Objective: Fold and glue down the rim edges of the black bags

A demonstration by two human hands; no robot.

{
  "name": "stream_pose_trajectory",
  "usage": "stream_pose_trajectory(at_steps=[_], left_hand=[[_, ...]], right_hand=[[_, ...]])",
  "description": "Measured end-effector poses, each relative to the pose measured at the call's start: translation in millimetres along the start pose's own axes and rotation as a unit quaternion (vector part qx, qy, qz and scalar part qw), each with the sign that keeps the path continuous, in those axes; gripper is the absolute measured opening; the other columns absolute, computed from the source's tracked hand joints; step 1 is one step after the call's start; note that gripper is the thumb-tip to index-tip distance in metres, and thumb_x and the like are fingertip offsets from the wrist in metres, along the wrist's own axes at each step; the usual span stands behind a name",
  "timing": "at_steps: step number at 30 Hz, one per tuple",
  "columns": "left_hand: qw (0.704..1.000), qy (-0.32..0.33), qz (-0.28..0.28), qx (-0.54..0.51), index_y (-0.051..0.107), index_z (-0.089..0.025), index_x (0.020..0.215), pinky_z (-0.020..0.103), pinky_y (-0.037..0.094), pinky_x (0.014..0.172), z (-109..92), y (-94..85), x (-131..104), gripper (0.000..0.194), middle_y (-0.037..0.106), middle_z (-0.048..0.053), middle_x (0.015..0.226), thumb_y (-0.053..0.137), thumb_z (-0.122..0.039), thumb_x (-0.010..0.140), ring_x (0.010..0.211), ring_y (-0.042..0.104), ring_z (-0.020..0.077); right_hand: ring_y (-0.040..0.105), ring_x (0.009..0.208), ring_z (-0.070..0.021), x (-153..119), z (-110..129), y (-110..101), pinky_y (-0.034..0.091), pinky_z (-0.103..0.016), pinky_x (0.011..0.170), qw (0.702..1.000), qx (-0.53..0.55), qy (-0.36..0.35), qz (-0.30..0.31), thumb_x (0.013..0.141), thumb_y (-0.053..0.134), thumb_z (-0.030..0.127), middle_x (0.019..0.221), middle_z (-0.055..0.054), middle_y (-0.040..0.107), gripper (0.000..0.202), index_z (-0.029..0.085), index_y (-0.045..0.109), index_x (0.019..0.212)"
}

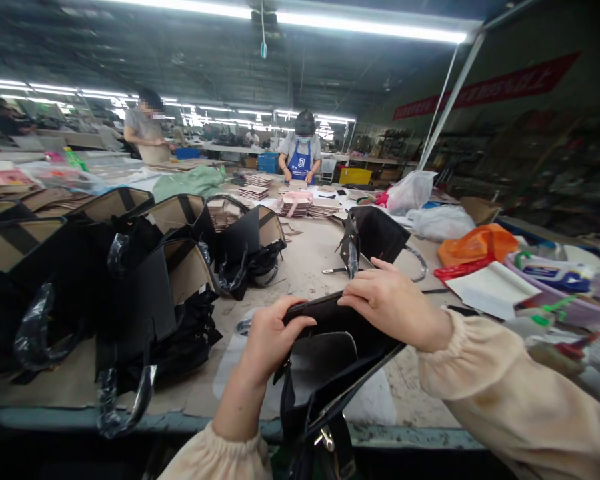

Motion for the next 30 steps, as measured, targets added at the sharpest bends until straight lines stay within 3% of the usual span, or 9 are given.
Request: stream_pose_trajectory(at_steps=[5,12,16,22,28,30], left_hand=[[0.999,0.012,-0.036,-0.01,0.07,-0.021,0.088,0.023,0.05,0.072,1.4,6.3,0.3,0.015,0.073,0.0,0.085,0.063,-0.03,0.078,0.078,0.065,0.015],[0.999,0.0,-0.037,0.006,0.071,-0.02,0.087,0.02,0.048,0.065,1.4,6.9,0.7,0.017,0.071,-0.001,0.077,0.06,-0.031,0.081,0.07,0.064,0.0129],[0.999,0.001,-0.036,0.013,0.071,-0.021,0.09,0.022,0.05,0.07,3.0,7.8,2.5,0.019,0.072,0.0,0.082,0.059,-0.033,0.082,0.074,0.066,0.0144],[0.999,0.002,-0.033,0.018,0.065,-0.025,0.113,0.028,0.05,0.088,6.8,8.6,3.7,0.034,0.07,0.001,0.108,0.061,-0.034,0.081,0.094,0.066,0.0174],[0.996,0.034,-0.011,0.078,0.059,-0.025,0.12,0.028,0.053,0.08,2.0,6.2,4.4,0.055,0.072,0.001,0.103,0.072,-0.041,0.07,0.085,0.068,0.0186],[0.992,0.06,0.001,0.109,0.059,-0.025,0.12,0.028,0.051,0.083,-1.9,6.1,7.5,0.054,0.071,0.001,0.107,0.072,-0.039,0.07,0.089,0.067,0.0192]], right_hand=[[0.06,0.075,-0.0151,1.6,0.7,1.4,0.028,-0.04,0.098,1.0,-0.016,0.018,0.006,0.09,0.05,0.034,0.075,0.0,0.065,0.026,0.019,0.065,0.074],[0.061,0.078,-0.0166,2.3,2.4,-1.6,0.027,-0.041,0.099,0.999,-0.02,0.033,0.01,0.091,0.049,0.034,0.077,-0.001,0.066,0.028,0.019,0.065,0.074],[0.062,0.079,-0.017,3.5,3.0,-3.0,0.026,-0.041,0.1,0.999,-0.02,0.039,0.012,0.091,0.048,0.033,0.077,-0.002,0.067,0.029,0.018,0.064,0.073],[0.063,0.079,-0.0181,4.6,2.6,-2.3,0.026,-0.04,0.099,0.998,-0.035,0.05,0.01,0.091,0.047,0.034,0.079,-0.003,0.068,0.03,0.018,0.065,0.073],[0.063,0.079,-0.0185,3.9,2.6,-1.5,0.025,-0.04,0.099,0.997,-0.049,0.059,0.007,0.09,0.048,0.033,0.078,-0.003,0.069,0.029,0.018,0.065,0.072],[0.063,0.08,-0.0186,4.3,1.3,-0.7,0.025,-0.039,0.099,0.997,-0.047,0.061,0.005,0.09,0.048,0.034,0.079,-0.003,0.069,0.029,0.018,0.065,0.073]])
Point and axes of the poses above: each hand's wrist, its own x-axis towards the middle knuckle, its own y-axis out of the palm, z = x × y, the point moved 1 cm from there along x, towards the middle knuckle
